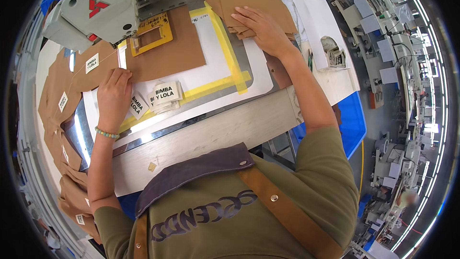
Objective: Sewing textile labels onto pieces of brown leather using an industrial sewing machine.
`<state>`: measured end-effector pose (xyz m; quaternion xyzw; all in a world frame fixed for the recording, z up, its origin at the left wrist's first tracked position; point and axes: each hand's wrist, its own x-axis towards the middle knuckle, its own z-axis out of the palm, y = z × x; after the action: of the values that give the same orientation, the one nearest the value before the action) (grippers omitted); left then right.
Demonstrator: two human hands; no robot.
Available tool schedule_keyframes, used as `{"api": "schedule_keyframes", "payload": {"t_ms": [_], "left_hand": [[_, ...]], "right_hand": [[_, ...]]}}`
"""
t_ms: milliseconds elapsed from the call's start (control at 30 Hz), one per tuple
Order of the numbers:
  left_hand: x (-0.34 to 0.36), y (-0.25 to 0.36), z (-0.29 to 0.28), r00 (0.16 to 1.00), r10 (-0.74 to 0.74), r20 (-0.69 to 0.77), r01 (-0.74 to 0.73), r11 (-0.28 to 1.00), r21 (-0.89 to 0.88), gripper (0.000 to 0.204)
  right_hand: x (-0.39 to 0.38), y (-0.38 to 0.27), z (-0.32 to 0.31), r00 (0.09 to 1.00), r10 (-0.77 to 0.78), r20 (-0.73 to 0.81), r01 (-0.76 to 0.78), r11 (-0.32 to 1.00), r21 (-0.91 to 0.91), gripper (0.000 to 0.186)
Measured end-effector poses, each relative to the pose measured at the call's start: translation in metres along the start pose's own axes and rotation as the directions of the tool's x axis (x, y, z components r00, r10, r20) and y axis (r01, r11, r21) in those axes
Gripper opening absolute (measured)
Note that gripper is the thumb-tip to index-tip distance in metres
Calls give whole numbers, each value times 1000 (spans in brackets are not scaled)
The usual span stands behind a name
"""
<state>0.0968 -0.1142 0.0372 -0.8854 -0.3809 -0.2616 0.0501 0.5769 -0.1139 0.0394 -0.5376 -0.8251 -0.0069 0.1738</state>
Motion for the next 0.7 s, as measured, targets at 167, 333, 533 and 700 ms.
{"api": "schedule_keyframes", "payload": {"t_ms": [167, 333, 533, 700], "left_hand": [[-3, 0, -1, 996, -66, 58, 62, 996, 68, 18], [-8, 4, -10, 992, -91, 90, 87, 995, 49, 27], [-25, 15, -31, 984, -81, 160, 87, 996, -25, 47], [-31, 13, -24, 971, -43, 236, 59, 996, -61, 51]], "right_hand": [[7, 18, 1, 995, -103, 19, 102, 994, 42, 66], [16, 17, -11, 988, -111, 106, 113, 993, -16, 61], [22, -84, -31, 967, -241, 82, 244, 969, -29, 64], [5, -145, 12, 930, -247, 273, 293, 946, -142, 73]]}}
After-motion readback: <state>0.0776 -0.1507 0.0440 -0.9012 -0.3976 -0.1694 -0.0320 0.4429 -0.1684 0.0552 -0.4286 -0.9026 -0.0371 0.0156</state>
